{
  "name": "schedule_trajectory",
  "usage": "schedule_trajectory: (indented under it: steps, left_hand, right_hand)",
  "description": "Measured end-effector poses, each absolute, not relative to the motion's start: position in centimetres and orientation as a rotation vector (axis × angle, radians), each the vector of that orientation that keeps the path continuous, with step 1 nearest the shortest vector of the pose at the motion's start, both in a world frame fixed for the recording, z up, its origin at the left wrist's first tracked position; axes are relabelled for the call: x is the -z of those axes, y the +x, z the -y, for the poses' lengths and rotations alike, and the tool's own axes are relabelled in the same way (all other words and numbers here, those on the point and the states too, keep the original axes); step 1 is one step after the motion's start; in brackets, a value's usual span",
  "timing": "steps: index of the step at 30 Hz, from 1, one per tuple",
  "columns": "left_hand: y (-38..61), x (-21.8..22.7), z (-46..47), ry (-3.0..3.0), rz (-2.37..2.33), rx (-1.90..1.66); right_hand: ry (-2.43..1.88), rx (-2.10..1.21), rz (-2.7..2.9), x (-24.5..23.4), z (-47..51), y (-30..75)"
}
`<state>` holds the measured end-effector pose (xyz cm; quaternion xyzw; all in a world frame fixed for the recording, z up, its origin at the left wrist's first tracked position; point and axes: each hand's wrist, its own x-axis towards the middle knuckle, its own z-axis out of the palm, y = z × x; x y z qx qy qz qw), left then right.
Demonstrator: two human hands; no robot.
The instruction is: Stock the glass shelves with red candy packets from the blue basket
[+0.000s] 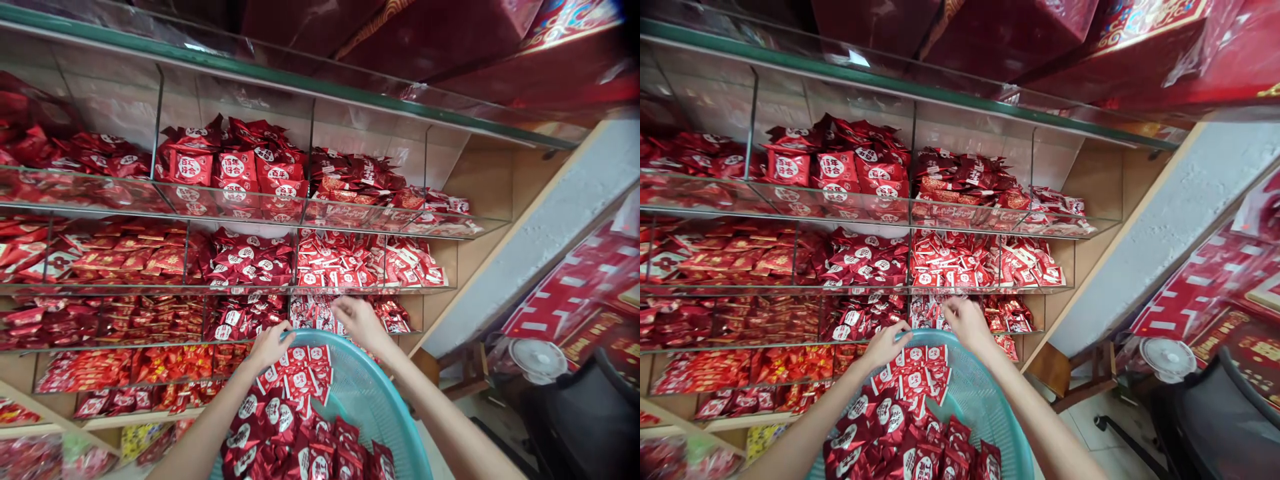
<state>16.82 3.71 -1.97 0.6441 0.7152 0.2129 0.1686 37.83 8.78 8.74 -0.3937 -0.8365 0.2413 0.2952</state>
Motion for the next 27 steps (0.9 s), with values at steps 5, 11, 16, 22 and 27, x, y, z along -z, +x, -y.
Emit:
schedule_trajectory:
  steps: [5,11,16,22,27]
  left_hand:
    - [16.5,2.1,-3.8,1.809,-2.019,-0.624]
    - [15.9,2.1,-4.0,1.849,-1.95,-0.587]
    - [15.5,2.2,-4.3,1.893,-1.932,-0.572]
    - [15.3,1.9,-4.2,1.918,-1.894,-0.582]
    - [15.5,1.7,-4.1,1.873,-1.909,-0.586]
  right_hand:
    - [-1.265,-0.278,2.08,-12.4,-11.9,34.6]
    - [-1.738,-0.234,2.131,-12.7,-12.9,32.3]
    - [-1.769,-0.359,2.067,-12.4,-12.8,31.5]
    - [-1.344,-0.593,1.807,-12.1,-12.1,32.4]
    - [-0.948,-0.879,1.538,-11.7,-8.7,35.7]
